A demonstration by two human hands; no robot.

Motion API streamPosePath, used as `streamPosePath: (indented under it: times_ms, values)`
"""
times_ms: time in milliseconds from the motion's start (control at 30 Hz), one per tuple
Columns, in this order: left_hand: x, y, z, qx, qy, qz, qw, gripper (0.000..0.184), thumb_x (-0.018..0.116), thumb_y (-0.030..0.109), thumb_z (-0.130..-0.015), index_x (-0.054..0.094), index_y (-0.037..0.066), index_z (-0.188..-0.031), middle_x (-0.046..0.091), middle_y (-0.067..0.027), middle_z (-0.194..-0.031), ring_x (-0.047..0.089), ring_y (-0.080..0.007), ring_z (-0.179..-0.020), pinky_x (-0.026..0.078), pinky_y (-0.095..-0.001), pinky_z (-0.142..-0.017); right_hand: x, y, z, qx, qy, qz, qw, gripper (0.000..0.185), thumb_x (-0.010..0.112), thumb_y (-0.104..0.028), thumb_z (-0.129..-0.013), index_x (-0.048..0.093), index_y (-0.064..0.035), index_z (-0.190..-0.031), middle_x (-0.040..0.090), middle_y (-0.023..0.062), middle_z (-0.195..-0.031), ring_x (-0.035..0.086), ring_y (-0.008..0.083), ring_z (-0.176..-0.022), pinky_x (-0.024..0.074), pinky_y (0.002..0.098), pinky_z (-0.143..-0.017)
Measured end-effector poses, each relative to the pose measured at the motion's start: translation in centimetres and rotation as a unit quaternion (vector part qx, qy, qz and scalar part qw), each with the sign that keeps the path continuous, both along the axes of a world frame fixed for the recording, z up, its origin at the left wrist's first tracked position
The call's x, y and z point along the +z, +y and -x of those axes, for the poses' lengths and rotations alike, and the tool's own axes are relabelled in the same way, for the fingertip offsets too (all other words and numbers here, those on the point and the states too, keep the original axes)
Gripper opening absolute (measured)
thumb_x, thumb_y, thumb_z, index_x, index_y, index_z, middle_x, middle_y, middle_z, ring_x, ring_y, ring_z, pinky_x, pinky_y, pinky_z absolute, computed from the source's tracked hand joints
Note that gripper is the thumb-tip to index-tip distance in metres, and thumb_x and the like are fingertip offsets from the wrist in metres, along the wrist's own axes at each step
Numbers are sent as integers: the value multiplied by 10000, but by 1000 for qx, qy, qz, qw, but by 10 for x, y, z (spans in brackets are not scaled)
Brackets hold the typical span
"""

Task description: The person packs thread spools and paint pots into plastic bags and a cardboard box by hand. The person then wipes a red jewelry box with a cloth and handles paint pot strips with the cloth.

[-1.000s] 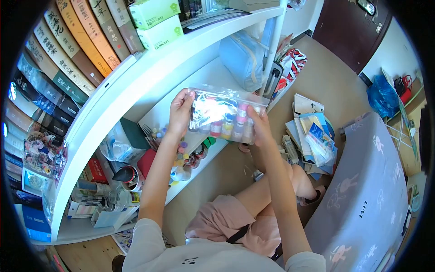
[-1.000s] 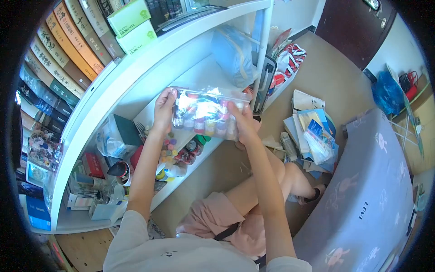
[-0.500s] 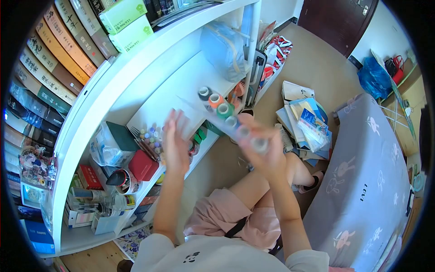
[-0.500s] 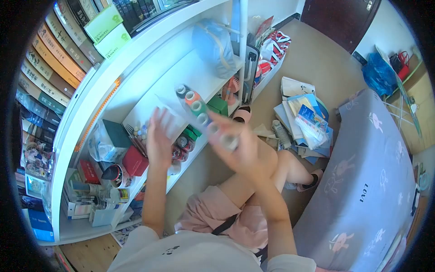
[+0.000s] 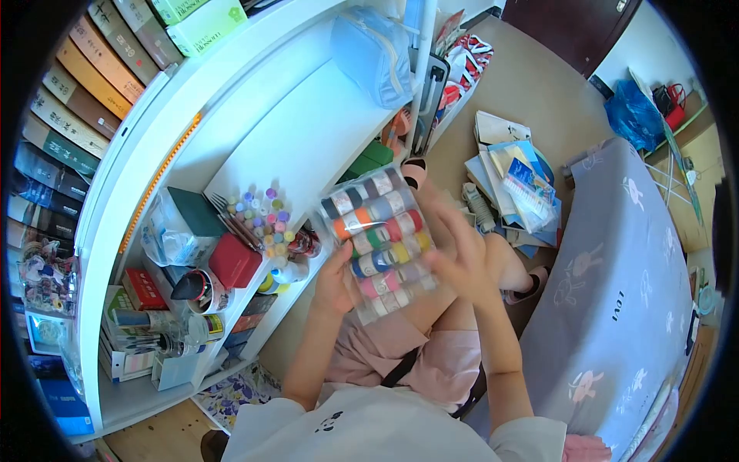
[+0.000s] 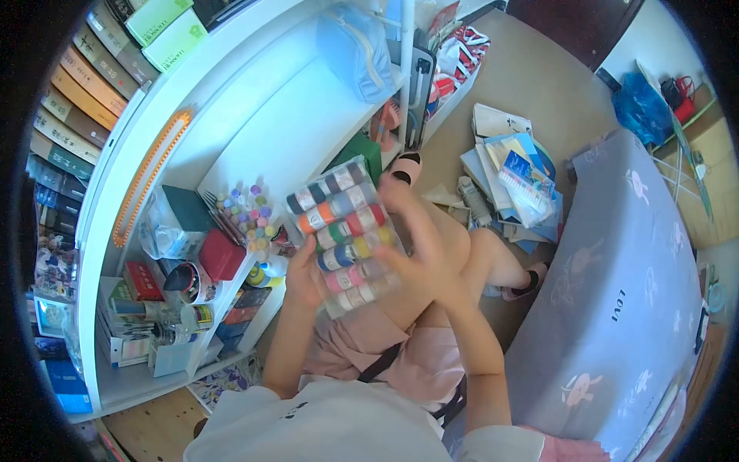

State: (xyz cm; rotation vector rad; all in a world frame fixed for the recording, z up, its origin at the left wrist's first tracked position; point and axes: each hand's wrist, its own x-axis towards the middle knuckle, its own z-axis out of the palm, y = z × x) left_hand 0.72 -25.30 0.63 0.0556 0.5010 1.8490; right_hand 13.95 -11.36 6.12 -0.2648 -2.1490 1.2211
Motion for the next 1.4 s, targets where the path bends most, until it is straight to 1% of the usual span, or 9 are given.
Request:
streamPosePath:
  times_ms: [100, 200, 467, 533, 600, 833, 1200, 1300, 1400]
  values:
    - [-11, -5, -2, -52, 13, 14, 998, 427, 432, 269, -844, 330, 75, -1211, 451, -97, -1160, 460, -229, -1043, 375, -376, -886, -8, -2, 13, 61, -1, 338, 939, 577, 647, -137, -711, 335, 4, -1176, 508, 137, -1019, 471, 155, -989, 378, 287, -838]
    - [-7, -4, -12, -39, 4, 26, 999, 443, 416, 304, -850, 329, 63, -1210, 453, -98, -1154, 461, -222, -1040, 376, -369, -886, -32, -8, 22, 55, -52, 386, 919, 510, 637, -108, -727, 348, 11, -1130, 521, 66, -929, 503, 88, -838, 428, 216, -705]
    - [-6, -3, -13, -22, 21, 93, 995, 454, 384, 400, -848, 403, 72, -1162, 498, -95, -1099, 491, -231, -998, 394, -378, -856, -59, -11, 19, 22, -65, 380, 922, 484, 600, -128, -762, 338, -1, -1148, 513, 69, -940, 514, 89, -793, 437, 220, -679]
    - [-18, -9, -8, -48, -15, 91, 995, 445, 415, 390, -839, 412, 74, -1152, 509, -92, -1085, 498, -230, -990, 401, -379, -847, -50, -1, 5, -37, -85, 215, 972, 520, 539, -199, -800, 279, -16, -1211, 483, 116, -1052, 533, 138, -823, 433, 252, -712]
    - [-52, -19, 4, -22, -15, 181, 983, 480, 450, 403, -819, 396, 83, -1172, 479, -88, -1132, 482, -230, -1010, 391, -379, -861, -44, 9, -18, -100, -39, 379, 919, 545, 474, -266, -833, 226, -30, -1258, 443, 144, -1153, 547, 180, -853, 427, 277, -737]
    - [-137, -33, 22, 55, -77, 212, 973, 458, 447, 392, -819, 417, 76, -1149, 467, -106, -1147, 454, -264, -1051, 357, -422, -897, -80, 41, -131, -319, 23, 380, 868, 478, 424, -292, -848, 309, -31, -1231, 481, 133, -1119, 522, 161, -879, 413, 260, -744]
    - [-358, -33, 51, -159, -57, 235, 957, 501, 465, 371, -815, 342, 90, -1211, 416, -97, -1202, 403, -263, -1100, 290, -422, -948, -69, 9, -237, -521, 122, 365, 762, 426, 412, -218, -855, 330, 25, -1195, 516, 117, -978, 508, 156, -830, 415, 243, -701]
    - [-392, -31, 46, -76, 125, 452, 880, 422, 494, 270, -827, 371, 67, -1175, 471, -79, -1118, 457, -248, -1021, 344, -396, -892, -49, 0, -257, -629, 51, 341, 697, 417, 401, -281, -846, 376, -53, -1196, 479, 73, -1031, 445, 141, -888, 335, 271, -800]
    - [-351, 2, 23, 157, 636, 523, 545, 567, 591, 264, -740, 334, 22, -1184, 346, -166, -1191, 309, -339, -1114, 256, -427, -923, -41, -2, -280, -644, 25, 301, 703, 425, 364, -317, -861, 369, -81, -1214, 461, 57, -1077, 448, 122, -911, 337, 266, -807]
